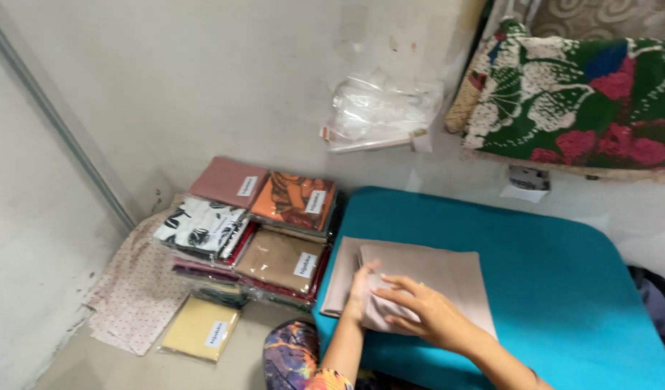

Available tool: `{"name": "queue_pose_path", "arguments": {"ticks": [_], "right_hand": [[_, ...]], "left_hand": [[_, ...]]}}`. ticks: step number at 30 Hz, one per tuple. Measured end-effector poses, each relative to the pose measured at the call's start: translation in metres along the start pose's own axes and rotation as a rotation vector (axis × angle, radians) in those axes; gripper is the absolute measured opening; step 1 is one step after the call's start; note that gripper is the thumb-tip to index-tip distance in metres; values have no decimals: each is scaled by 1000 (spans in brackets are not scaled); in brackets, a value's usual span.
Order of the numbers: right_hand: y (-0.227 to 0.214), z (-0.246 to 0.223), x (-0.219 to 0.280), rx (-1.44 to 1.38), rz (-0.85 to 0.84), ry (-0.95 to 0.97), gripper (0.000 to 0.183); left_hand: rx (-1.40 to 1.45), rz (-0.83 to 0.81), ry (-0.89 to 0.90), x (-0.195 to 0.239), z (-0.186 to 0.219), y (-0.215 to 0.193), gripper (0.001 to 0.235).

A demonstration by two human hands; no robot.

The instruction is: The person unfolds a light pink fabric on a teal-covered table, smooths it with a lint roller, folds it into a compact rectangle, places it into a clear plastic bag, and seals the bag. The finished package is placed on a stack of similar items.

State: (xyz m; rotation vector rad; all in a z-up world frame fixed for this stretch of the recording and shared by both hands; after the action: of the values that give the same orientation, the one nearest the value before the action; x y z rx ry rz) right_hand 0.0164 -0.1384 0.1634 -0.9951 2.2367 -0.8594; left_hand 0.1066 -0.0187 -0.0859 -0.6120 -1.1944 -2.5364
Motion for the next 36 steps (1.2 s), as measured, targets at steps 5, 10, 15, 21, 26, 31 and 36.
{"name": "queue_pose_path", "arguments": {"ticks": [5, 10, 15, 21, 26, 31, 36], "right_hand": [[-7, 35, 27, 100, 108, 114, 64], [-27, 110, 87, 244, 244, 358, 74], [-9, 154, 128, 145, 238, 578, 85], [20, 160, 140, 327, 311, 558, 70], [19, 149, 145, 492, 539, 567, 50], [22, 165, 152, 475, 476, 626, 35], [-2, 180, 137, 374, 388, 759, 29]], "left_hand": [[-152, -128, -156, -46, -14, 12, 51], [-513, -10, 104, -39, 68, 3, 69], [-540, 121, -26, -5, 86, -44, 81], [-675, 120, 35, 23, 93, -48, 56], [-763, 110, 109, 0, 88, -55, 49], [-871, 160, 127, 11, 97, -43, 47], [-975, 173, 263, 23, 113, -34, 54]]}}
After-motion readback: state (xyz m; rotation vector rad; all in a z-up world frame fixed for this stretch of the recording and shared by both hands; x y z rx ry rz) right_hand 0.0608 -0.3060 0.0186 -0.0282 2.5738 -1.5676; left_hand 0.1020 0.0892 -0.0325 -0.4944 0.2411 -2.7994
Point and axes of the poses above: each hand's wrist, its own x-axis away from the middle knuckle, its own y-axis out of the palm, z = x × y, the point moved 9 cm from there along -x, towards the middle knuckle, and after that the axes turned 7 degrees about -x, right-handed, at the moved point
